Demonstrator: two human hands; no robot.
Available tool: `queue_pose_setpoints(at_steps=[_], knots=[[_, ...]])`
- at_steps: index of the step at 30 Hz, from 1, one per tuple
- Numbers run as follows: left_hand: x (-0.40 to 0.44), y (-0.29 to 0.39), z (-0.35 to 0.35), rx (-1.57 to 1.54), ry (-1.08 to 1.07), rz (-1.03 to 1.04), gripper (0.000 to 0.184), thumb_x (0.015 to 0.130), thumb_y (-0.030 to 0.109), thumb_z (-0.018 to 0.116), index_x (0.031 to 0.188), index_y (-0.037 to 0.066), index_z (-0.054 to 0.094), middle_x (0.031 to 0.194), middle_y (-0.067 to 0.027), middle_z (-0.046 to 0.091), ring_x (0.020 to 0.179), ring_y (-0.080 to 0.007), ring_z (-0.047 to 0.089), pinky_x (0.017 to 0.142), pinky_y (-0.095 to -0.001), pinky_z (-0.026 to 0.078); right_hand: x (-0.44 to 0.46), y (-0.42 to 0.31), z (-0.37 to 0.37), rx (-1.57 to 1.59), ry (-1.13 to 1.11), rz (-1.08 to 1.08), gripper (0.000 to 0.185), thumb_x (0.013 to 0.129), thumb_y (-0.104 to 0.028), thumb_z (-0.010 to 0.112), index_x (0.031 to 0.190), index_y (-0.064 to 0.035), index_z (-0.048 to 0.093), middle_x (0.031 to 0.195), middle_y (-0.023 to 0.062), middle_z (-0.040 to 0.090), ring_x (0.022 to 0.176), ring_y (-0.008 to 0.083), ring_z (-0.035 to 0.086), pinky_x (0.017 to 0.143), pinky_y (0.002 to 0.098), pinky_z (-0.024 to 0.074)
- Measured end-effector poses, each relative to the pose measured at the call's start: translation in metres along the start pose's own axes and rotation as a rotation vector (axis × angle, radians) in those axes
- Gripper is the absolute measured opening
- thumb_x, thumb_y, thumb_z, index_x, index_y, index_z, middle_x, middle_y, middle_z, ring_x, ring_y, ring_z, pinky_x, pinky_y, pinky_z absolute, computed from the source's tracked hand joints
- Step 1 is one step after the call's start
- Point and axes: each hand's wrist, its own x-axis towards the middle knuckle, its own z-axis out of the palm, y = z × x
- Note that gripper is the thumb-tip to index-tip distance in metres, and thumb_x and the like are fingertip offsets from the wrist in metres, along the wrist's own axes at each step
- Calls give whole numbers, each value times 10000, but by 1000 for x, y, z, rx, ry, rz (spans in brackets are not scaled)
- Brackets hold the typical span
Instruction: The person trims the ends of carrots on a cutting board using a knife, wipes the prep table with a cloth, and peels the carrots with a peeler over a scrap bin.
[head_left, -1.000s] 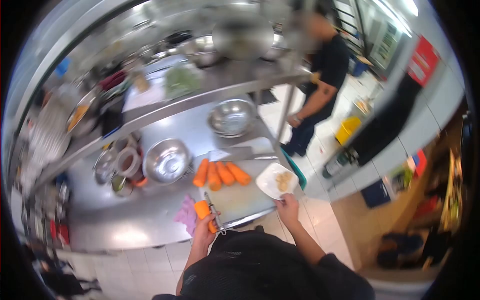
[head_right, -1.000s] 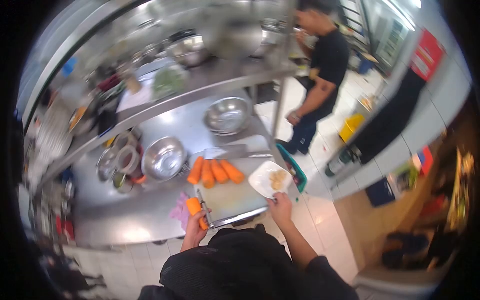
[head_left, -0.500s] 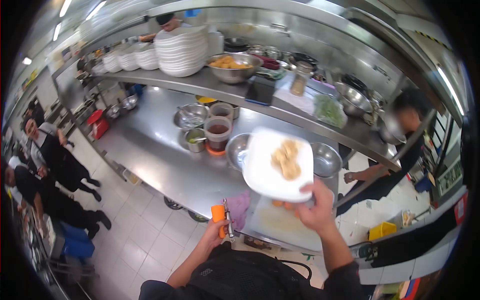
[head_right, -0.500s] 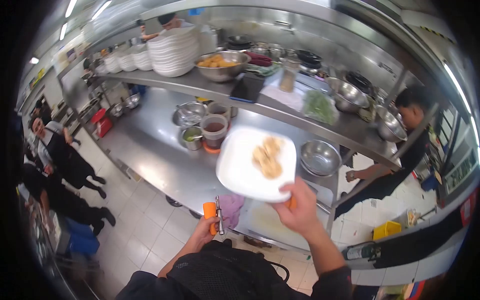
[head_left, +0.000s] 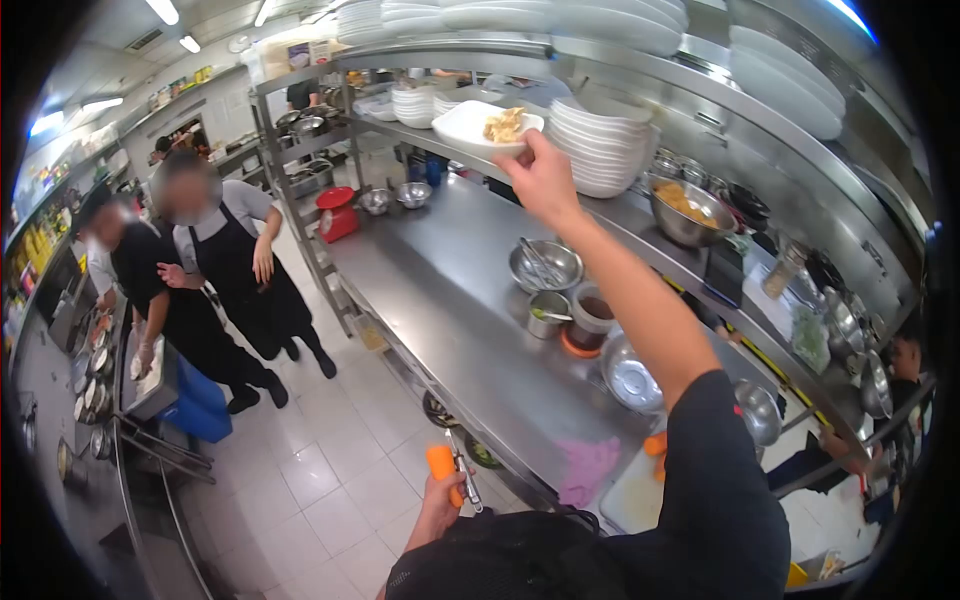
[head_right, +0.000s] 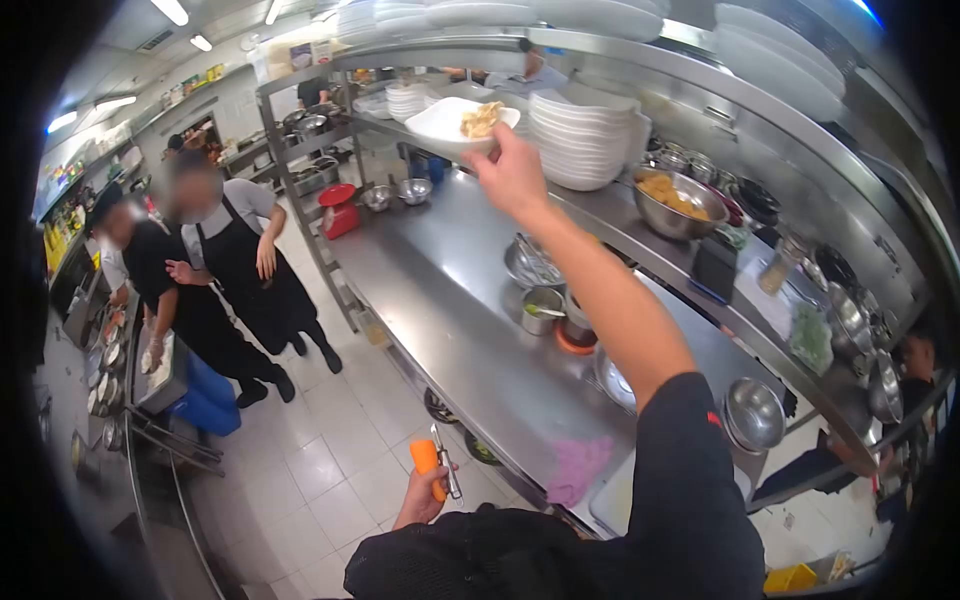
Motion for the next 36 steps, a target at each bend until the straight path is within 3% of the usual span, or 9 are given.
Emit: queue_pose_setpoints(at_steps=[7, 17, 21, 25, 26, 29, 30, 33, 36], knots=[[-25, 17, -36, -140, 186, 162, 346, 818, -7, 632, 1145, 21, 521, 968, -159, 689, 598, -104, 536, 532, -253, 478, 126, 57, 69, -299, 152, 93, 396, 856, -277, 741, 1125, -11, 626, 1112, 266, 680, 1092, 432, 642, 908, 514, 499], [-26, 8, -47, -163, 205, 107, 353, 832, -33, 638, 1166, 24, 539, 952, -160, 701, 590, -109, 531, 522, -262, 457, 170, 114, 66, -659, -86, 272, 388, 853, -196, 611, 1180, -1, 685, 1238, 236, 671, 1162, 376, 649, 996, 470, 509], [-18, 14, -30, -83, 91, 39, 349, 833, -24, 638, 1162, 25, 533, 946, -153, 696, 604, -111, 532, 535, -255, 460, 144, 98, 71, -635, -220, 212, 308, 837, -173, 614, 1062, 12, 715, 1079, 253, 714, 965, 372, 714, 857, 464, 562], [9, 13, 2, 36, -12, -105, 368, 843, -15, 632, 1184, 37, 506, 972, -149, 680, 652, -118, 549, 577, -248, 475, 36, 36, 64, -262, -157, 143, 307, 828, -184, 644, 1080, -15, 686, 1006, 230, 702, 939, 406, 678, 845, 497, 535], [18, 9, 10, 19, -51, -87, 379, 846, -20, 627, 1199, 43, 503, 974, -150, 676, 653, -122, 553, 579, -250, 480, -10, 42, 63, -118, -79, -51, 299, 834, -212, 639, 1070, -39, 702, 1020, 216, 698, 940, 398, 674, 855, 505, 528], [30, 4, 46, 54, -178, -187, 398, 854, -38, 607, 1225, 57, 496, 966, -152, 667, 645, -126, 563, 582, -249, 496, -169, 14, 11, -27, -368, 268, 199, 841, -231, 656, 898, -44, 694, 861, 190, 701, 811, 364, 681, 716, 464, 521], [32, 4, 56, 48, -205, -206, 393, 857, -37, 607, 1223, 55, 495, 968, -152, 667, 643, -124, 562, 578, -247, 495, -234, 39, 13, 148, -255, 223, 176, 852, -217, 669, 873, -44, 694, 798, 179, 689, 726, 338, 676, 650, 446, 502], [43, -22, 91, 111, -313, -288, 375, 865, -37, 603, 1213, 53, 494, 974, -149, 669, 644, -115, 563, 569, -240, 482, -392, 44, -51, 66, -95, 769, 194, 871, -184, 712, 990, -32, 693, 720, 119, 647, 684, 196, 640, 628, 356, 486], [41, -75, 122, 339, -469, -348, 395, 858, -38, 614, 1219, 52, 481, 940, -117, 655, 662, -104, 568, 576, -241, 473, -507, 20, -116, 113, 21, 1017, 242, 864, -127, 728, 1068, -15, 662, 795, 85, 629, 707, 158, 617, 647, 332, 493]])
